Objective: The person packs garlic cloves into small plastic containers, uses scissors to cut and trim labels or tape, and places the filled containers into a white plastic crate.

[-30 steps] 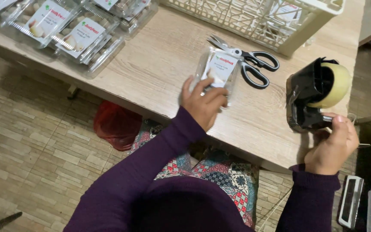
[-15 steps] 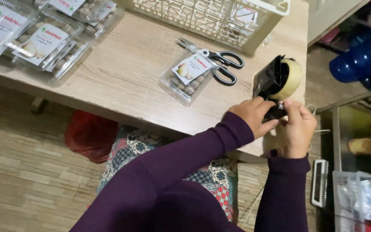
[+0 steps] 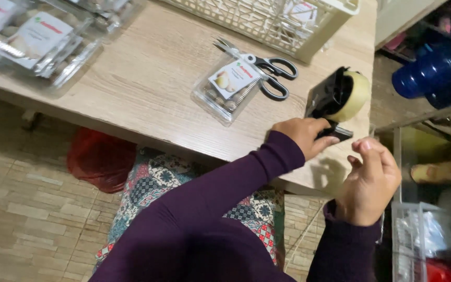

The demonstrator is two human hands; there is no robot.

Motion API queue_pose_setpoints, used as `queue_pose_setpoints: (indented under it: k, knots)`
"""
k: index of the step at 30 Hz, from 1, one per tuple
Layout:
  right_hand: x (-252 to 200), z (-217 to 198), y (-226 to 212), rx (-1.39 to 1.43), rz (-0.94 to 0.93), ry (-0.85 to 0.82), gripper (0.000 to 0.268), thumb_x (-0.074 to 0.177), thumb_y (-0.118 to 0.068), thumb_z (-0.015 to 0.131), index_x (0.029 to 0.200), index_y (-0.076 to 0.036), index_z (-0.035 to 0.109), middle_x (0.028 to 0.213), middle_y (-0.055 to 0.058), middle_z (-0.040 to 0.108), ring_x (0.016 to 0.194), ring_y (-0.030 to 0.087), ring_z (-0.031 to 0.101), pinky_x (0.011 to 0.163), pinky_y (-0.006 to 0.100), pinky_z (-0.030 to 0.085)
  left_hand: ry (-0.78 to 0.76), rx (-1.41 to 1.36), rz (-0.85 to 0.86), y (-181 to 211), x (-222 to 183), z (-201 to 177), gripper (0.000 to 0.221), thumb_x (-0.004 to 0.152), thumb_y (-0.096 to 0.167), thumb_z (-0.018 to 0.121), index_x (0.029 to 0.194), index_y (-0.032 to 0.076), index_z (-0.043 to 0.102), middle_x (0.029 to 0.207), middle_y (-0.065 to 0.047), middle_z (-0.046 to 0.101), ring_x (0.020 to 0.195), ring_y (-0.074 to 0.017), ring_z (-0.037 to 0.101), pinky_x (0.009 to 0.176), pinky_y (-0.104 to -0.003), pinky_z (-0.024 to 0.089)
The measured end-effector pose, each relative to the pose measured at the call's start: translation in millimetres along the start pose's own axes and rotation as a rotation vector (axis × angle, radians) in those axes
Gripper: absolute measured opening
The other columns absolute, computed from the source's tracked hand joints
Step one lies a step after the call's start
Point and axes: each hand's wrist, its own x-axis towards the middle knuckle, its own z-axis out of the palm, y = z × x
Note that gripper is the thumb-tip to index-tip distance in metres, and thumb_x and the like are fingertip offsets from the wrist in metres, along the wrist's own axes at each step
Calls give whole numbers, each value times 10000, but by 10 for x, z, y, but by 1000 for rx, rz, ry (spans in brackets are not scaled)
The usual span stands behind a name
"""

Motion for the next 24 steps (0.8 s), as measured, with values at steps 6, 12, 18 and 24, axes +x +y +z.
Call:
queue_pose_setpoints:
  k: [6, 12, 18, 24]
  knots:
    - [-426, -348, 178, 223, -42, -20, 143, 991, -80, 614, 866, -137, 652, 939, 50, 670, 848, 135, 614, 797, 258, 484, 15, -49, 8, -6, 13, -15, 509, 875, 636, 524, 1127, 237, 715, 993, -58, 789, 805, -342, 739, 580, -521, 543]
    - [-571, -346, 476, 243, 17, -25, 76, 971, -68, 656, 923, -26, 697, 922, 104, 692, 741, 165, 592, 692, 284, 504, 102, -24, 26, -16, 11, -17, 422, 876, 603, 591, 1077, 259, 731, 941, -50, 790, 812, -352, 730, 563, -533, 511]
    - [-552, -342, 588, 248, 266, -89, 94, 951, -108, 686, 904, -30, 712, 706, 96, 665, 554, 138, 564, 428, 239, 372, 73, -87, -24, -10, -14, -46, 433, 866, 610, 626, 1068, 243, 736, 791, 3, 756, 743, -275, 722, 548, -468, 503]
    - [-515, -359, 679, 192, 390, -106, 128, 976, -139, 667, 951, -16, 692, 736, 128, 676, 454, 133, 543, 362, 179, 294, 137, -331, -80, 124, -176, -137, 199, 830, 393, 697, 707, 241, 659, 616, 52, 681, 555, -165, 637, 524, -372, 474]
